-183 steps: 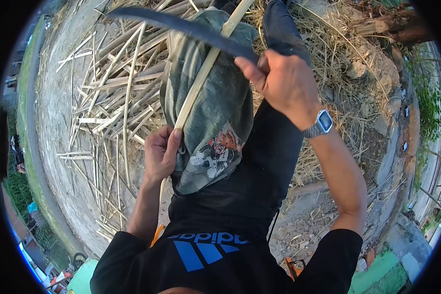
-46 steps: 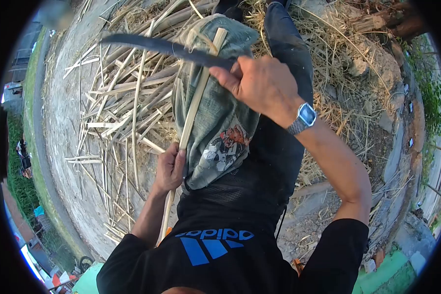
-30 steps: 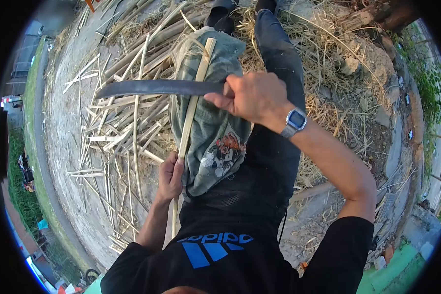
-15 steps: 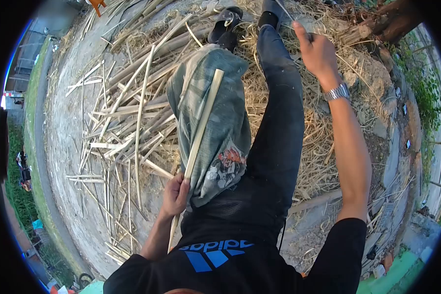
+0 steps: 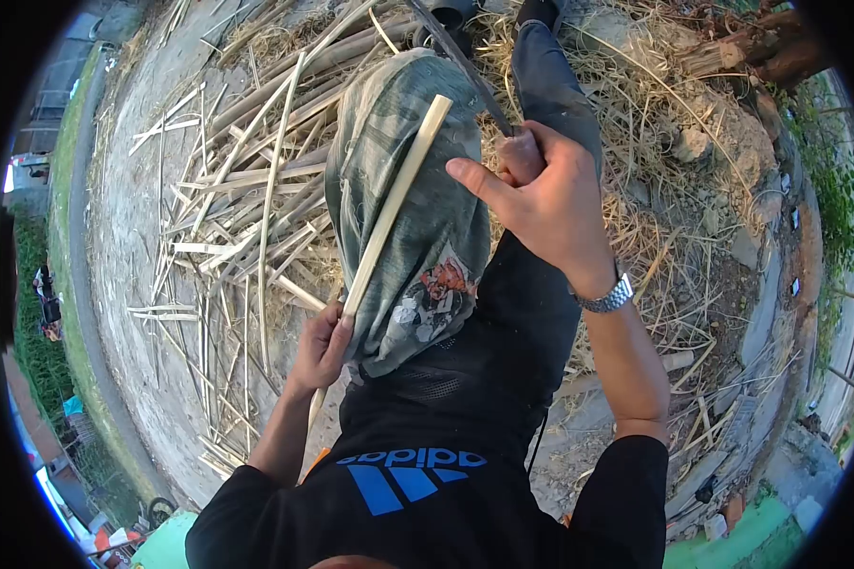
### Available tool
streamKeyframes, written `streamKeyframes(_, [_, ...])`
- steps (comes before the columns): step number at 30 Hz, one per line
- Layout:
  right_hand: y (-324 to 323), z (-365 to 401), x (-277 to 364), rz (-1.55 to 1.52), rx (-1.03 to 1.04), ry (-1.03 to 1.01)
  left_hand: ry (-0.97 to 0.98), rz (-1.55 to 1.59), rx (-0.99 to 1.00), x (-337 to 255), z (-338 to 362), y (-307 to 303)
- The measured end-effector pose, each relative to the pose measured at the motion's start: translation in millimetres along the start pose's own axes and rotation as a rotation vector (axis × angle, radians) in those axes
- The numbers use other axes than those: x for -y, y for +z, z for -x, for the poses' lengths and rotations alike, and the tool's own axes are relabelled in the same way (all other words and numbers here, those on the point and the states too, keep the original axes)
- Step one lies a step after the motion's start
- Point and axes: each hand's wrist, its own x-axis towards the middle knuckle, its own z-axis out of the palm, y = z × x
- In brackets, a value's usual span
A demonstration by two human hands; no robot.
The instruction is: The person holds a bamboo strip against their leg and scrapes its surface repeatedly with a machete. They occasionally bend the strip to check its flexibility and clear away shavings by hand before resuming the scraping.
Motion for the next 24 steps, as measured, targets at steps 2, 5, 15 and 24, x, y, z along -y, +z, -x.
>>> streamKeyframes(2, [12, -5, 2, -0.026, -0.074, -0.019, -0.024, -0.002, 0.050, 0, 0, -2])
streamKeyframes(5, [30, -15, -9, -0.009, -0.142, -0.088, 0.006, -0.027, 0.032, 0, -1, -2])
streamKeyframes(15, [25, -5, 3, -0.152, -0.149, -0.076, -0.049, -0.135, -0.060, -23, -16, -17])
streamKeyframes(24, [39, -11, -19, 0.478, 0.015, -0.278, -0.117, -0.027, -0.040, -30, -38, -6])
